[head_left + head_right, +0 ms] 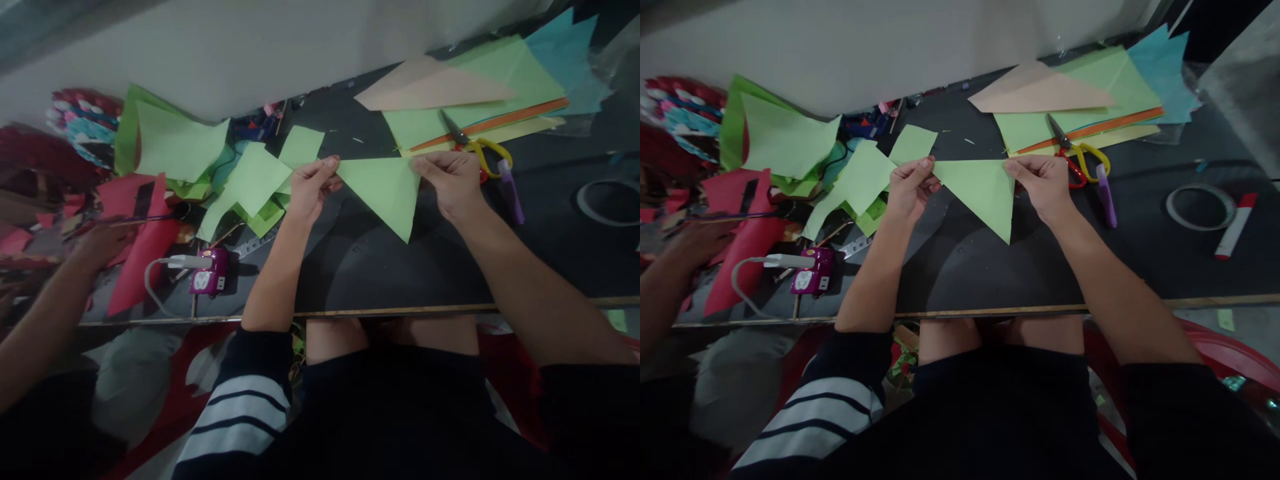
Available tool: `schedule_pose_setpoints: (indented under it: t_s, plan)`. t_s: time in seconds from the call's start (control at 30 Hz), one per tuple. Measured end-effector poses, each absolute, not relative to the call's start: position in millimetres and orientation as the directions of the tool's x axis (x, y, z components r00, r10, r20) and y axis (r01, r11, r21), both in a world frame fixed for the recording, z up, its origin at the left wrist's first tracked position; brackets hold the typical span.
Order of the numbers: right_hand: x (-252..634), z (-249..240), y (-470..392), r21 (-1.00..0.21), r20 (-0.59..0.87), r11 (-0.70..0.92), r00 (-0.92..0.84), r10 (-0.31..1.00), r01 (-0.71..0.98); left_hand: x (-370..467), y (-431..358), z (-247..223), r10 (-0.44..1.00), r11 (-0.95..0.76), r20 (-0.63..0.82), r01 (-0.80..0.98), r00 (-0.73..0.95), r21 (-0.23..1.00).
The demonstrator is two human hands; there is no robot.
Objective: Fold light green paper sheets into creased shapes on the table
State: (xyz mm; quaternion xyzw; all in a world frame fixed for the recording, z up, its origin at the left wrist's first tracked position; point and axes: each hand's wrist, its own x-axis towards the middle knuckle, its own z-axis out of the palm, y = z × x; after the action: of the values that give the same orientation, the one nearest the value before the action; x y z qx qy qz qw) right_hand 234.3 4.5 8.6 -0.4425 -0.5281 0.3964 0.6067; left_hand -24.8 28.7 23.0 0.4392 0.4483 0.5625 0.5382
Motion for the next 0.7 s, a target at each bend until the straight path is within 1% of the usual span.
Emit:
schedule_pose_setpoints:
  t_s: [0.17, 0.37, 0.47, 0.7]
  plan:
    - [237.2, 5.1, 7.3, -0.966, 0.257, 0.258, 0.123, 0.958, 0.014, -25.5, 29.5, 22.3, 0.997, -0.010, -0.003, -0.184, -0.072, 0.983]
    - [239.6, 5.1, 8.9, -0.964, 0.259, 0.266, 0.145, 0.955, -0.025, -25.4, 25.1, 29.6, 0.999, 0.026, -0.031, -0.211, -0.022, 0.977]
    - [240.1, 3.6, 10.0, -0.959, 0.271, 0.280, 0.177, 0.946, -0.029, -23.8, 22.3, 33.5, 0.997, 0.038, -0.051, -0.211, -0.057, 0.977]
    - [240.3, 0.4, 11.0, -0.947, 0.315, 0.321, 0.150, 0.937, -0.017, -19.0, 20.9, 35.9, 0.990, 0.025, -0.055, -0.218, -0.132, 0.976]
